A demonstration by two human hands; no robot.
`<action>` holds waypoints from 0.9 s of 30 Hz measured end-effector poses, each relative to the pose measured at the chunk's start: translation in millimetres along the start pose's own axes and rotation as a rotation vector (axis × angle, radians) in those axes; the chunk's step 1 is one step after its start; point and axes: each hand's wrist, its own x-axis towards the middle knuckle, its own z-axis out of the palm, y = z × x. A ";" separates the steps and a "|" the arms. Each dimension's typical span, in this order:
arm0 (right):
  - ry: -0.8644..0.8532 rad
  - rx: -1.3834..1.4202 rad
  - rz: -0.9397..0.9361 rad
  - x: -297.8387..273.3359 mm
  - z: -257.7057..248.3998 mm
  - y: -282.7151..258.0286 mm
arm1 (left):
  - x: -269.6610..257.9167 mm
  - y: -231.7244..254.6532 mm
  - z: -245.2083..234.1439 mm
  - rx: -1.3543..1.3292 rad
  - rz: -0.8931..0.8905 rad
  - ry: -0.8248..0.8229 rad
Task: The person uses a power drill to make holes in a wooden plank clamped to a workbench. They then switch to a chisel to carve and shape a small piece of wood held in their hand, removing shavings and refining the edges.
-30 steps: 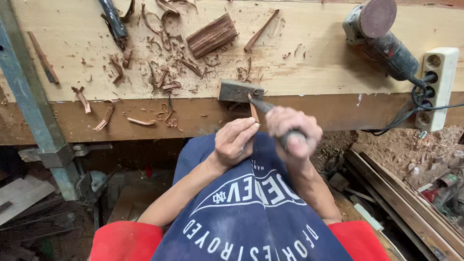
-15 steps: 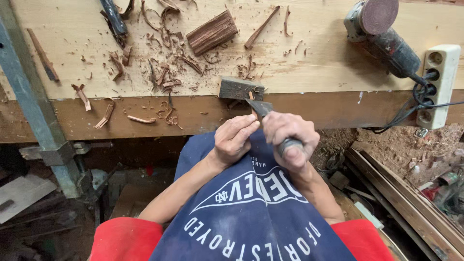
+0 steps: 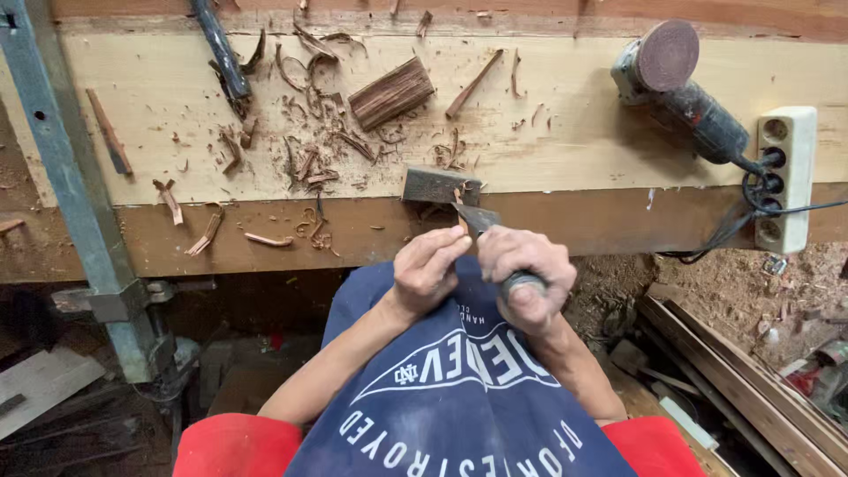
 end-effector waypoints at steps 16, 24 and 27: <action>0.031 -0.088 -0.009 -3.9 -11.7 35.6 | 51.9 -49.4 -12.3 0.088 0.162 0.282; 0.012 -0.113 0.008 -5.1 -15.7 38.8 | 52.1 -137.7 30.1 0.040 -0.041 -0.210; 0.036 -0.128 0.005 -10.6 -15.5 41.6 | 22.0 -167.8 -10.6 0.291 -0.124 -0.021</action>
